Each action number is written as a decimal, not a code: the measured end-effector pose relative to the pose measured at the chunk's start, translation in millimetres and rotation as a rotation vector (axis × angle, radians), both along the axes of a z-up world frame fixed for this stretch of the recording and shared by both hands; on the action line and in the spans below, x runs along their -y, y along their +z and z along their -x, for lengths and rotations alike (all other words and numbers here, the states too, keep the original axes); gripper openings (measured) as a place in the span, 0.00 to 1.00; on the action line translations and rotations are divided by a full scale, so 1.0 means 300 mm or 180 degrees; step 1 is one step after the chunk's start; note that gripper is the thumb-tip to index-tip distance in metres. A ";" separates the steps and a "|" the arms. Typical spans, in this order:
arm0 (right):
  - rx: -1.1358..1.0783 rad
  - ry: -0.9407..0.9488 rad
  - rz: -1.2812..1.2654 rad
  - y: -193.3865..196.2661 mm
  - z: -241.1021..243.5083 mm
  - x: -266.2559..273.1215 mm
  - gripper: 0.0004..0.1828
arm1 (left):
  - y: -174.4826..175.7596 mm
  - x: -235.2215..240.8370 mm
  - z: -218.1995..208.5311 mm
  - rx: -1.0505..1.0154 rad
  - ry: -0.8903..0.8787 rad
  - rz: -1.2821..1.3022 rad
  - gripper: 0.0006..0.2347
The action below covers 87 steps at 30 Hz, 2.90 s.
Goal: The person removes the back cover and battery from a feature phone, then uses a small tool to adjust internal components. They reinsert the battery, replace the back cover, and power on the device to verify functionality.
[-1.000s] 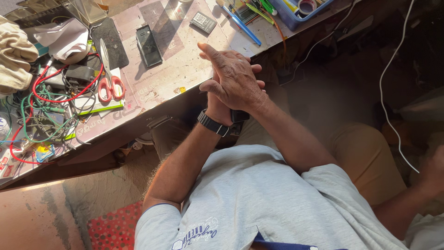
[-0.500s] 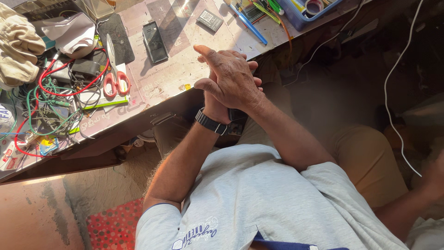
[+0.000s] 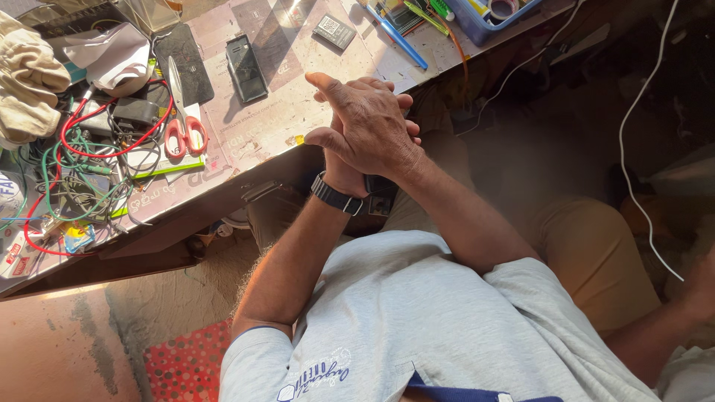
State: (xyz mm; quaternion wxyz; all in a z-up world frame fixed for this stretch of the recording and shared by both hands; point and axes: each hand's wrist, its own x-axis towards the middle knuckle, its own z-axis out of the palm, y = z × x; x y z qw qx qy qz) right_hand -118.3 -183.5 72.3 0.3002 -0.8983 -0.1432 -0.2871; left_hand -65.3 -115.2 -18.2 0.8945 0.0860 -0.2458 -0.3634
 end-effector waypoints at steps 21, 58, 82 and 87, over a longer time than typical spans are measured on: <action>-0.0364 0.0489 0.0194 -0.011 -0.144 -0.124 0.64 | 0.198 -0.212 -0.064 0.0438 0.0390 0.0001 0.39; 0.0463 0.0565 0.0171 -0.083 0.011 -0.118 0.37 | 0.162 -0.341 -0.179 0.0575 0.1630 -0.0374 0.24; -0.1856 0.2001 -0.3883 -0.177 -0.128 0.017 0.26 | 0.175 -0.343 -0.137 0.1632 0.2295 -0.2326 0.12; -0.1839 0.1896 -0.3449 -0.164 -0.171 0.038 0.25 | 0.162 -0.335 -0.156 0.1623 0.2516 -0.2236 0.10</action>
